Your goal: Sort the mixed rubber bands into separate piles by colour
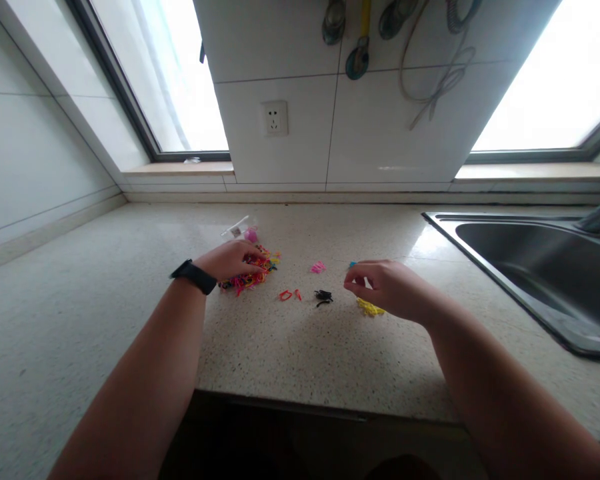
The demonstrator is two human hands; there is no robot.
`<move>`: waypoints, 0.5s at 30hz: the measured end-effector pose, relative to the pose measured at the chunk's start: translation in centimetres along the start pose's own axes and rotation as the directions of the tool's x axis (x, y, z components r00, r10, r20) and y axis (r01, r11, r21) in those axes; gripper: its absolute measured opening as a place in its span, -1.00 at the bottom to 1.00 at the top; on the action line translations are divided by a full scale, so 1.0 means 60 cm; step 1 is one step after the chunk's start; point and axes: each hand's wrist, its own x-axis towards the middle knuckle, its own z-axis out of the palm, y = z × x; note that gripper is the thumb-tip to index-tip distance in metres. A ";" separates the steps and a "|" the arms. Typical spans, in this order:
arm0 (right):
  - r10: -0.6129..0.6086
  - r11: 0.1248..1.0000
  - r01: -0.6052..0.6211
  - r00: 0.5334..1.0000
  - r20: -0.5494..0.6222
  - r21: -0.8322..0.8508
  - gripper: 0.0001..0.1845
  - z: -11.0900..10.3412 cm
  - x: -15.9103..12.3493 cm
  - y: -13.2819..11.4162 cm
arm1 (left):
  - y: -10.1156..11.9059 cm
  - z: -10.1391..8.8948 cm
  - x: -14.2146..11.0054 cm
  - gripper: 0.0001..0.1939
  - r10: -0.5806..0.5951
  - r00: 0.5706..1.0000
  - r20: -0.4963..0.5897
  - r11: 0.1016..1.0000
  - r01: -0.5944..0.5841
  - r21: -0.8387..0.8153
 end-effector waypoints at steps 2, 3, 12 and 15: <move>0.000 1.000 0.000 1.000 0.001 0.000 -0.85 0.000 0.000 0.000 | 0.004 0.000 0.002 -0.60 0.004 1.000 0.017 1.000 -0.004 -0.001; -0.002 1.000 0.002 1.000 0.001 0.002 -0.85 0.000 0.001 0.000 | 0.005 0.001 0.002 -0.61 0.002 1.000 0.019 1.000 -0.002 -0.002; -0.013 1.000 0.013 1.000 -0.002 0.019 -0.85 0.003 -0.001 0.001 | -0.007 0.008 0.006 -0.78 -0.041 0.999 -0.002 0.999 0.041 -0.021; -0.002 1.000 0.002 1.000 -0.002 0.013 -0.86 0.002 -0.001 0.001 | -0.010 0.009 0.006 -0.78 -0.057 0.998 -0.015 0.998 0.057 0.001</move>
